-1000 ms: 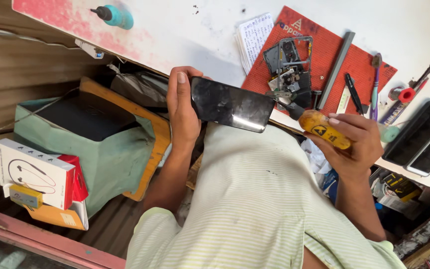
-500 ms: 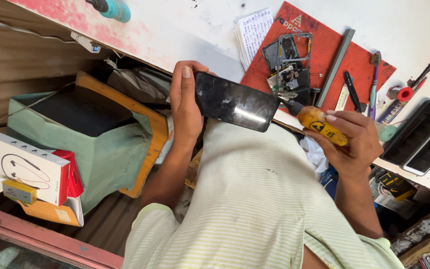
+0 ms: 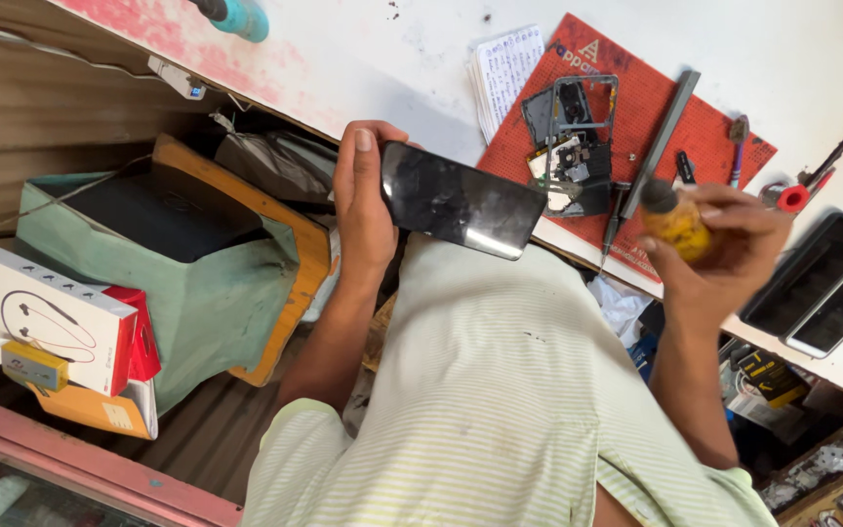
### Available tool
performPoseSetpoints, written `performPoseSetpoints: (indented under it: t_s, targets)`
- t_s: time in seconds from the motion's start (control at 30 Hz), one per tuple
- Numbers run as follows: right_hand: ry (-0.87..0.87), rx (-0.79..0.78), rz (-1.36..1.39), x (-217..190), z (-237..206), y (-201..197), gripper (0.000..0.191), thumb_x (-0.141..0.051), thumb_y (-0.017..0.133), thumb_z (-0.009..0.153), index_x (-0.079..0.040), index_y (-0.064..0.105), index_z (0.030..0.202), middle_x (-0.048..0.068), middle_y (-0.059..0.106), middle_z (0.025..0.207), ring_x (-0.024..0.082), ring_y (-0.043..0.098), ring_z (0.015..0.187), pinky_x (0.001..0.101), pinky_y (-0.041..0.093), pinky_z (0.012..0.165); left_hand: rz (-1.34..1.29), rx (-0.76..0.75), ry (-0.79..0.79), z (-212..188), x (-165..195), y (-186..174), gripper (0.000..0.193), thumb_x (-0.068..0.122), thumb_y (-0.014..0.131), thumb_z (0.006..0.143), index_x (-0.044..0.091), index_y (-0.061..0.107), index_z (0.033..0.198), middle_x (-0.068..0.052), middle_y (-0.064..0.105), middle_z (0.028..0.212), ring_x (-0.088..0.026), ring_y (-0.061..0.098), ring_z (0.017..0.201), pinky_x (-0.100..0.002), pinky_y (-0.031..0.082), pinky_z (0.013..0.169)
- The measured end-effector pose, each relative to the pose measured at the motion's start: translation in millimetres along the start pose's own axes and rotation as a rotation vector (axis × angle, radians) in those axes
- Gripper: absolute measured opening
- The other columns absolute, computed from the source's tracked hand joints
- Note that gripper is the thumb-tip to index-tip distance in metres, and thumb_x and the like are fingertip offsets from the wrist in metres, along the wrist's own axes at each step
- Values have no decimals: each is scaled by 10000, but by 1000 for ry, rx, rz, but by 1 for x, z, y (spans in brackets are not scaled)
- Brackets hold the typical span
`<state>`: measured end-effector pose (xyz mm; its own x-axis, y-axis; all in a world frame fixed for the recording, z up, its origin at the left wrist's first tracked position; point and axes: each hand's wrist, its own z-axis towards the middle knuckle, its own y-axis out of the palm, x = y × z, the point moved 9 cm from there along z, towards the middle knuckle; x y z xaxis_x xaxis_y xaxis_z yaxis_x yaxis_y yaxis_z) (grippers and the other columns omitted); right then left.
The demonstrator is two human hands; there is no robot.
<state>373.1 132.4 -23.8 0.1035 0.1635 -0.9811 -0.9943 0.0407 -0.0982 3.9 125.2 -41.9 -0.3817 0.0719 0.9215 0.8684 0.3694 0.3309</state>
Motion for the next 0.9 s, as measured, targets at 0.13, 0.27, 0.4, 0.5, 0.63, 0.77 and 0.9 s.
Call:
performPoseSetpoints:
  t_s: [0.13,0.27,0.4,0.5,0.63,0.77,0.9]
  targets:
    - [-151,-148,-136,13,42,60,635,61,912,947,-83,472,1382,100,607,1293,202,640,1216,324,501,1095,-15,62,22,-3,0,-22,364,379,387,1156,57,547,1098,-70,639,951,-127,614,865,-289,524,800]
    - [-261,-310,-331,13,86,161,561,10,883,987,-57,551,1435,84,660,1306,239,657,1235,361,525,1110,-67,158,64,-17,20,-59,376,395,406,1160,53,552,1107,-74,622,951,-152,615,871,-310,522,788]
    - [-442,-440,-417,11,101,236,521,5,860,927,-98,604,1370,87,648,1323,297,629,1231,401,455,1045,-113,250,98,-36,18,-85,392,414,411,1135,52,559,1105,-94,650,952,-168,629,869,-320,527,793]
    - [-448,-480,-415,17,98,261,515,7,839,910,-103,608,1357,82,646,1309,297,623,1221,401,434,1025,-120,296,111,-48,20,-98,399,423,416,1127,52,561,1105,-99,661,949,-169,634,865,-317,525,792]
    - [-480,-488,-416,9,124,263,529,40,829,885,-94,602,1344,92,645,1307,308,624,1231,403,435,1028,-115,336,118,-35,30,-91,402,419,418,1131,46,568,1112,-98,661,950,-163,629,862,-313,516,791]
    - [-437,-488,-357,3,138,255,574,50,813,906,-59,560,1409,92,627,1325,273,656,1223,381,484,1020,-124,320,129,-27,42,-80,399,413,417,1137,45,569,1110,-92,655,958,-156,625,873,-310,516,806]
    - [-288,-409,-188,5,128,220,423,73,750,1005,-43,568,1369,77,641,1348,212,680,1212,322,539,983,-117,310,109,-22,40,-79,394,406,406,1135,49,569,1109,-82,651,959,-145,621,877,-304,516,815]
